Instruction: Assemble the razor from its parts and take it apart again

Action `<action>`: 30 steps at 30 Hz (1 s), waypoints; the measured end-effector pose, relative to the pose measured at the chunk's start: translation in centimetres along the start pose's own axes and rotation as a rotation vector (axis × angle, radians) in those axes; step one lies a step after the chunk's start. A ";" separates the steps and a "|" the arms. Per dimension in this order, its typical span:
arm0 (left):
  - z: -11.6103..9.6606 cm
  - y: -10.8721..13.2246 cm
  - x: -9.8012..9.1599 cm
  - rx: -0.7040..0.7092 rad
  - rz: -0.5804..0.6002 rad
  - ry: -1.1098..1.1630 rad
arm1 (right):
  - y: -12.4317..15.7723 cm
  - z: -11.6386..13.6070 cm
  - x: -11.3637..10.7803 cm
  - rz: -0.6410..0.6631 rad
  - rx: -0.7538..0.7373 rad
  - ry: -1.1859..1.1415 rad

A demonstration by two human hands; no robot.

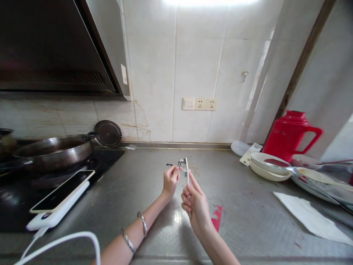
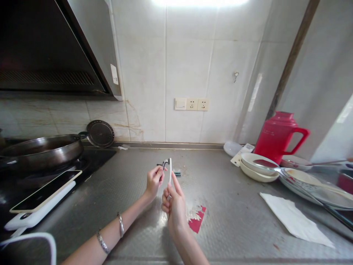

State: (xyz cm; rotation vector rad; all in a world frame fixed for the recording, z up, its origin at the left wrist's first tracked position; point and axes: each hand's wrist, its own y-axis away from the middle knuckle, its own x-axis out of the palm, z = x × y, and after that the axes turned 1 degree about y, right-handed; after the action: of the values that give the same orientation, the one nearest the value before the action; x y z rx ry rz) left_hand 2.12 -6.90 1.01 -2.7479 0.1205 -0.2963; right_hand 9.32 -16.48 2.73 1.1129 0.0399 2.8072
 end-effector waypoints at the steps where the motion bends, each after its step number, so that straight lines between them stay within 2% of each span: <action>1: 0.0 0.0 0.0 -0.001 -0.003 0.002 | 0.3 -0.3 0.0 0.005 0.017 0.002; 4: 0.2 -0.1 -0.1 -0.010 -0.005 0.021 | 1.0 -0.9 -0.2 0.009 0.038 0.002; 9: 0.3 -0.1 -0.1 -0.005 0.011 0.005 | 0.2 -0.2 0.0 -0.024 -0.023 -0.021; 15: 0.0 -0.3 -0.1 -0.025 -0.019 0.060 | 1.0 -1.3 0.4 0.027 0.059 0.006; 18: 0.2 -0.6 -0.3 -0.060 0.010 0.101 | 0.8 -0.6 0.5 0.051 -0.028 0.021; 23: 1.1 -1.2 -0.6 -0.114 0.115 0.102 | -3.2 4.5 0.7 0.121 -0.204 -0.011; 26: 1.7 -1.9 -0.9 -0.107 0.097 0.075 | -6.9 7.4 0.3 0.211 -0.276 0.086; 28: 2.1 -2.3 -1.3 -0.102 0.066 0.064 | -9.4 8.4 -0.4 0.168 -0.339 0.228; 30: 2.5 -2.7 -1.6 -0.105 0.034 0.049 | -11.6 8.5 -1.5 0.045 -0.435 0.439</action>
State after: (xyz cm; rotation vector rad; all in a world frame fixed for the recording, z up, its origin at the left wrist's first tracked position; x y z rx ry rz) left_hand 1.25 -3.37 -0.52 -2.8397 0.2010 -0.3572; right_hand 17.42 -5.33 7.06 0.4026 -0.5308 2.8374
